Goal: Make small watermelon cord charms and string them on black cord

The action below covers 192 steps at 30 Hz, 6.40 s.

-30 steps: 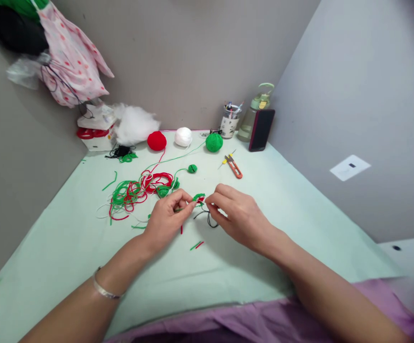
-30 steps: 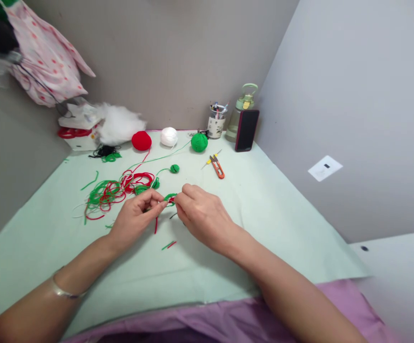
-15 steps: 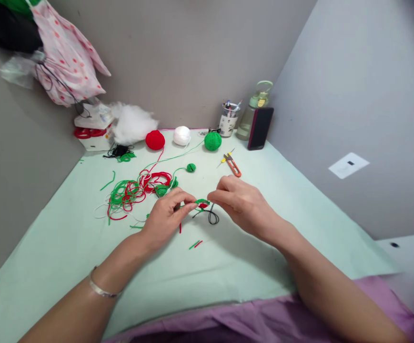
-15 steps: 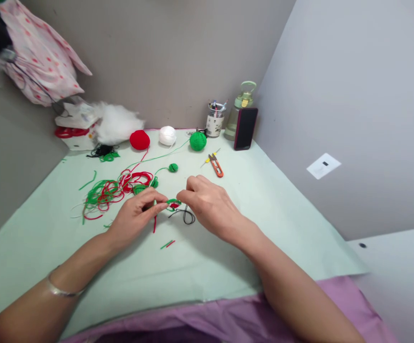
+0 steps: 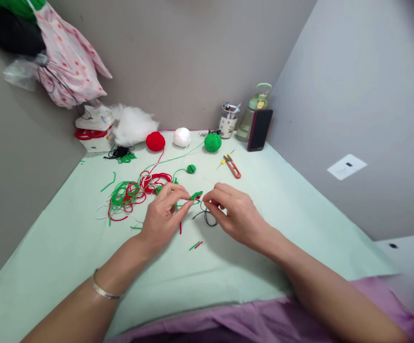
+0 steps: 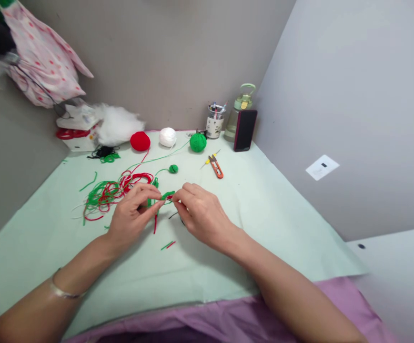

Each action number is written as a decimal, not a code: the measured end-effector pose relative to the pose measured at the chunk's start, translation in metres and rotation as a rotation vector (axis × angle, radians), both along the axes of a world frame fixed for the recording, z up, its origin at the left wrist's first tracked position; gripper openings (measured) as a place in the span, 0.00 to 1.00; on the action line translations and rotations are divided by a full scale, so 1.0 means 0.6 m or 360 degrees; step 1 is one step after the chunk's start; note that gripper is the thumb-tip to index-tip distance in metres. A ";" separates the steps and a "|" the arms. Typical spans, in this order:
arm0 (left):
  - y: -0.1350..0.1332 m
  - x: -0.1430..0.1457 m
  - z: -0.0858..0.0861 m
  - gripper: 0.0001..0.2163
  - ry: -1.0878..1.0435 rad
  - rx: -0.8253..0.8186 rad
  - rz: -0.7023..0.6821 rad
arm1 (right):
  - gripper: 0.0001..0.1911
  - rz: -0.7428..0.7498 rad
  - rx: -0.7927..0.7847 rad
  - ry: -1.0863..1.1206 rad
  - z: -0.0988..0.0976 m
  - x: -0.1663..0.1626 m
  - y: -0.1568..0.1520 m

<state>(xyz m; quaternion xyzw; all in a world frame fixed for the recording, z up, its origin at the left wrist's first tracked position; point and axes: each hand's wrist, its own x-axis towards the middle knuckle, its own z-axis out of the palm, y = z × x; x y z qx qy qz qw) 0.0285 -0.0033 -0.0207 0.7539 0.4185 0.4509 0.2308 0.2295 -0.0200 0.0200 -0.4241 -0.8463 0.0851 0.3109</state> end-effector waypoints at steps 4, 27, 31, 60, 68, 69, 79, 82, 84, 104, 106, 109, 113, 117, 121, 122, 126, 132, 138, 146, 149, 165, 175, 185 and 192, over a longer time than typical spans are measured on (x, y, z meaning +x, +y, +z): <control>0.001 -0.003 0.001 0.02 -0.0039 0.0089 0.0049 | 0.06 -0.0050 -0.0392 0.0416 -0.005 -0.008 0.004; -0.007 -0.004 0.044 0.11 -0.0729 -0.0957 -0.0439 | 0.11 0.0155 -0.1431 0.1193 -0.011 0.012 0.035; -0.006 -0.006 0.041 0.09 -0.0733 -0.0937 -0.0428 | 0.10 0.0182 -0.1485 0.1219 -0.009 0.013 0.037; -0.001 -0.007 0.038 0.07 -0.0665 -0.0762 -0.0265 | 0.06 0.0079 -0.0389 0.0592 0.015 0.016 0.018; 0.002 -0.009 0.037 0.07 -0.0714 -0.0958 -0.0446 | 0.07 0.0116 0.0247 0.0235 0.013 0.021 0.013; 0.001 -0.009 0.038 0.06 -0.0732 -0.0948 -0.0421 | 0.07 0.0103 0.0311 0.0177 0.012 0.021 0.014; 0.006 0.001 0.028 0.09 -0.0894 -0.1019 -0.0306 | 0.11 0.0019 0.0709 -0.0260 0.009 0.006 0.008; 0.006 0.003 0.024 0.12 -0.0917 -0.1028 -0.0296 | 0.12 -0.0022 0.0693 -0.0351 0.007 0.003 0.005; 0.005 0.003 0.022 0.10 -0.0929 -0.1024 -0.0281 | 0.12 -0.0048 0.0688 -0.0382 0.005 0.002 0.004; 0.007 0.005 0.019 0.09 -0.1006 -0.1053 -0.0170 | 0.13 -0.0109 0.0664 -0.0454 0.001 -0.001 0.004; 0.007 0.004 0.019 0.10 -0.0999 -0.1050 -0.0162 | 0.13 -0.0108 0.0662 -0.0473 0.001 0.000 0.004; 0.006 0.005 0.018 0.10 -0.0960 -0.1030 -0.0148 | 0.13 -0.0110 0.0670 -0.0524 0.001 0.000 0.003; 0.005 0.009 0.018 0.10 -0.0922 -0.1021 -0.0155 | 0.14 -0.0092 0.0642 -0.0558 0.002 0.003 0.003; 0.006 0.008 0.022 0.11 -0.1010 -0.1161 -0.0203 | 0.13 -0.0016 0.0410 -0.0363 0.004 0.009 0.007; 0.008 0.003 0.029 0.11 -0.1110 -0.1320 -0.0306 | 0.08 0.0068 0.0020 0.0055 0.010 0.021 0.013; 0.008 0.002 0.031 0.11 -0.1127 -0.1344 -0.0335 | 0.07 0.0079 -0.0087 0.0143 0.011 0.024 0.015; 0.006 0.000 0.036 0.10 -0.1156 -0.1400 -0.0405 | 0.07 0.0126 -0.0418 0.0339 0.017 0.034 0.021; 0.006 0.002 0.037 0.10 -0.1125 -0.1399 -0.0377 | 0.08 0.0126 -0.0446 0.0326 0.019 0.032 0.021; 0.005 0.004 0.034 0.10 -0.1128 -0.1406 -0.0371 | 0.07 0.0120 -0.0485 0.0342 0.020 0.028 0.019; 0.004 0.004 0.042 0.09 -0.1143 -0.1484 -0.0417 | 0.04 0.0062 -0.0517 0.0461 0.012 0.023 0.022; 0.005 0.003 0.043 0.10 -0.1143 -0.1499 -0.0433 | 0.04 0.0058 -0.0546 0.0470 0.011 0.023 0.023; 0.006 0.001 0.039 0.10 -0.1158 -0.1563 -0.0431 | 0.09 0.0113 -0.0281 0.0369 0.002 0.032 0.026; 0.007 0.000 0.033 0.10 -0.1080 -0.1514 -0.0429 | 0.14 0.0248 -0.0133 0.0207 0.011 0.041 0.026; 0.005 0.003 0.036 0.12 -0.1096 -0.1528 -0.0443 | 0.11 0.0185 -0.0376 0.0223 0.013 0.037 0.024; 0.007 0.003 0.033 0.12 -0.1103 -0.1546 -0.0513 | 0.05 0.0143 -0.0609 0.0433 0.018 0.027 0.024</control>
